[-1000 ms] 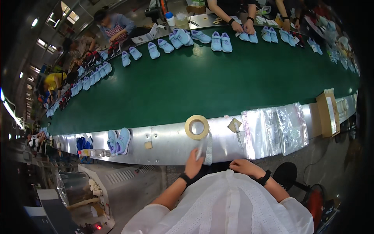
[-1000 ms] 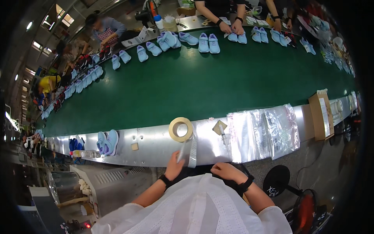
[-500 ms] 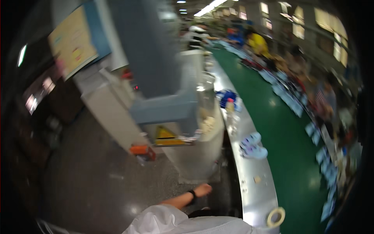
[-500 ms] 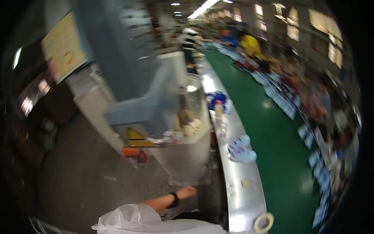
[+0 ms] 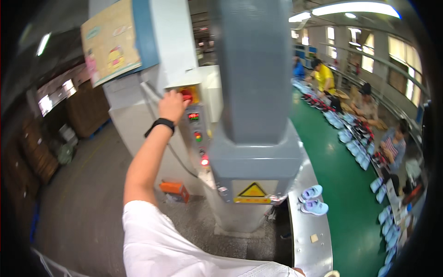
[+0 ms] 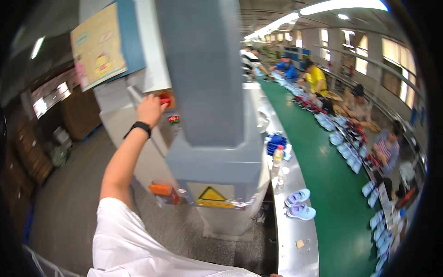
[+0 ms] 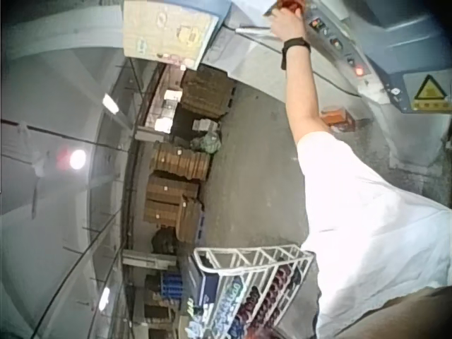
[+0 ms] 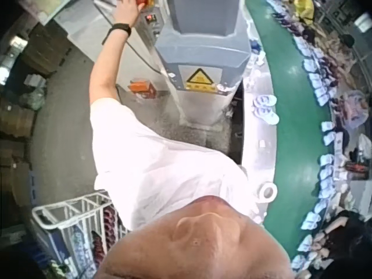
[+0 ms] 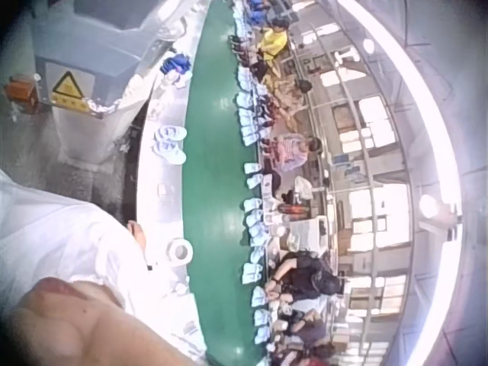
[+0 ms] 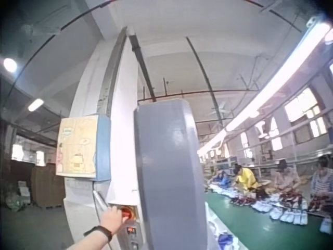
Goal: The person applies glue to the soles of shoes using a syringe and a heat machine. They pick up a black shoe, heat it, apply glue, and place it on the table. They repeat this process with a light blue shoe. Finally, they prepare a plastic bag by peeling a label.
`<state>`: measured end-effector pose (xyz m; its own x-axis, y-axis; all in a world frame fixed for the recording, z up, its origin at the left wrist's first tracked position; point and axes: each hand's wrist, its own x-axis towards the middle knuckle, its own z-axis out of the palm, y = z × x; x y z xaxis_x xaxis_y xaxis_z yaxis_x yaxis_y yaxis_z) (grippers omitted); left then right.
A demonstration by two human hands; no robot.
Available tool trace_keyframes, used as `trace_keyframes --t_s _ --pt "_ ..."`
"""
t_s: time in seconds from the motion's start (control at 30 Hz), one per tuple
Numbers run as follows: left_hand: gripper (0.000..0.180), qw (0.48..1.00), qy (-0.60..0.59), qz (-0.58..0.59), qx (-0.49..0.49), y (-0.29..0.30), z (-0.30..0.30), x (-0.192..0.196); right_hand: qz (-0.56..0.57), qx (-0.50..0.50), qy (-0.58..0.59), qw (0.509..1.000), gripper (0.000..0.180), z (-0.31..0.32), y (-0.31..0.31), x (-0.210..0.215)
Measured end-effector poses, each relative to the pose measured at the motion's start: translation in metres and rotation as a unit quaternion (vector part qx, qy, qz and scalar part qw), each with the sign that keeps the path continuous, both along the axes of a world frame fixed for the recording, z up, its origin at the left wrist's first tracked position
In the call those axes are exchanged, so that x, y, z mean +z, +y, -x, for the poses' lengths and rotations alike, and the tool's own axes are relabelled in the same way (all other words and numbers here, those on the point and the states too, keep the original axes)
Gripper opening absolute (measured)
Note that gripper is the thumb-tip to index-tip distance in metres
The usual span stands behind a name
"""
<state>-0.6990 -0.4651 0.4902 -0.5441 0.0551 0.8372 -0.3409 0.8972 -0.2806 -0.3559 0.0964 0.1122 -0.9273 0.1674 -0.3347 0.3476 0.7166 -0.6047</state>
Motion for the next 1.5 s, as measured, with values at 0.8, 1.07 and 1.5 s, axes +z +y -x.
trace_keyframes --t_s 0.8,1.07,1.5 --pt "0.015 0.511 -0.625 -0.434 -0.399 0.309 -0.161 -0.433 0.102 -0.418 -0.117 0.895 0.031 -0.177 -0.014 -0.155" --pt "0.021 0.282 -0.825 -0.354 -0.339 0.378 -0.188 -0.509 0.144 -0.603 -0.387 0.683 0.031 -0.358 -0.115 -0.216" --pt "0.025 0.247 -0.816 -0.146 -0.502 0.739 -0.420 -0.433 0.148 -0.764 -0.390 0.492 0.043 -0.507 -0.043 -0.421"
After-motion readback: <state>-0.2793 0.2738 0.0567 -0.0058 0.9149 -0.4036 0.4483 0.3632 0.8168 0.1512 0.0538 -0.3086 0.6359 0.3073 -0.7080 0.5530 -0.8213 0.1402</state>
